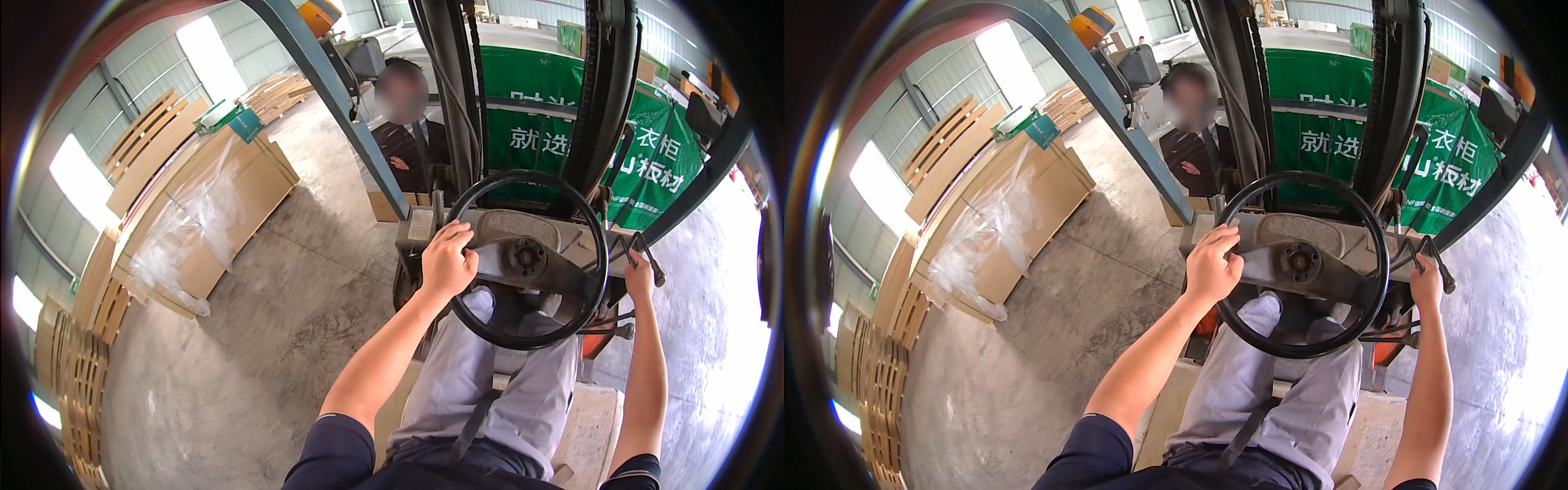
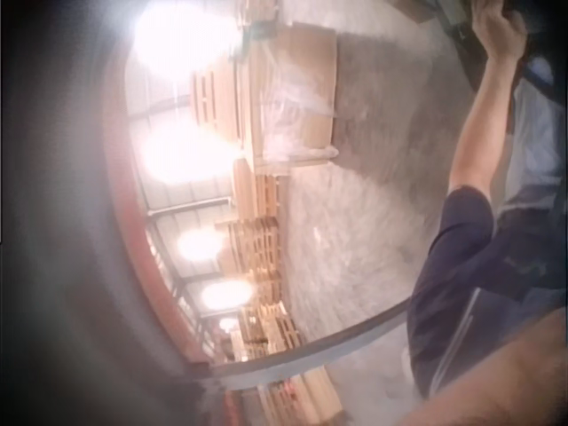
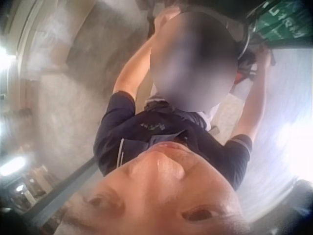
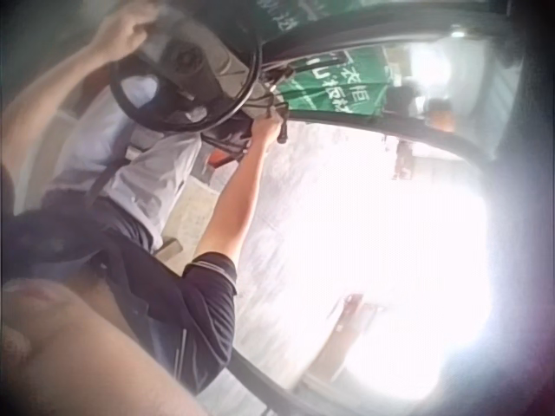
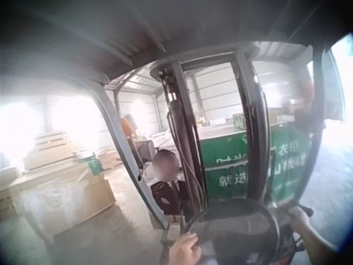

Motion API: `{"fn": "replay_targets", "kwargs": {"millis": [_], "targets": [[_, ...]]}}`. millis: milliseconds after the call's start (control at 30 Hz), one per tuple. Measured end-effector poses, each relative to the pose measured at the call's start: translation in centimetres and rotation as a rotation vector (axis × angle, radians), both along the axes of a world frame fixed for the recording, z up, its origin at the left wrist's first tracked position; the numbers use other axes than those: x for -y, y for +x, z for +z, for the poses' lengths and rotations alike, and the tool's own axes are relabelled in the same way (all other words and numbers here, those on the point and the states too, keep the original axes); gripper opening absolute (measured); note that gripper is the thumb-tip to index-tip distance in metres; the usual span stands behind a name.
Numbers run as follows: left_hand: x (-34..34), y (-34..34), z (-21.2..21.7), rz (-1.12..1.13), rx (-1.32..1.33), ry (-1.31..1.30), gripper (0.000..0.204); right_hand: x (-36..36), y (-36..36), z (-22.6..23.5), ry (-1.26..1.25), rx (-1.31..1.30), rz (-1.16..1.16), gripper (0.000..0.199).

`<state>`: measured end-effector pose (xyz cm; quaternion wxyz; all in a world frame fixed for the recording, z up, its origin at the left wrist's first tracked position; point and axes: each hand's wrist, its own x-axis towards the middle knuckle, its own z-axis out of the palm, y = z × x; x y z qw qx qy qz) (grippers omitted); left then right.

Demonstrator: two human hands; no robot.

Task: The person operates a forklift by steering the wheel and manipulating control levers while driving through a warehouse containing stacks of wood panels.

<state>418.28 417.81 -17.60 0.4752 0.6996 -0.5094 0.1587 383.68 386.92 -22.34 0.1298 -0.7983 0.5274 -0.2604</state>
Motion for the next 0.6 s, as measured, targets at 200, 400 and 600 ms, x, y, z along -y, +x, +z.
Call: {"fn": "replay_targets", "kwargs": {"millis": [200,400,600], "targets": [[-0.1,-1.6,0.2,-0.001,0.031,-0.034,0.026,-0.5,-1.3,0.6,0.008,0.022,0.035,0.042],[-1.4,-2.2,0.3,0.032,0.073,0.002,0.027,-1.8,-1.2,0.7,-0.021,0.004,0.002,0.041],[-1.6,-3.6,-0.6,0.026,0.078,0.029,0.026,-1.7,-2.1,0.5,0.002,0.050,-0.038,0.041]]}}
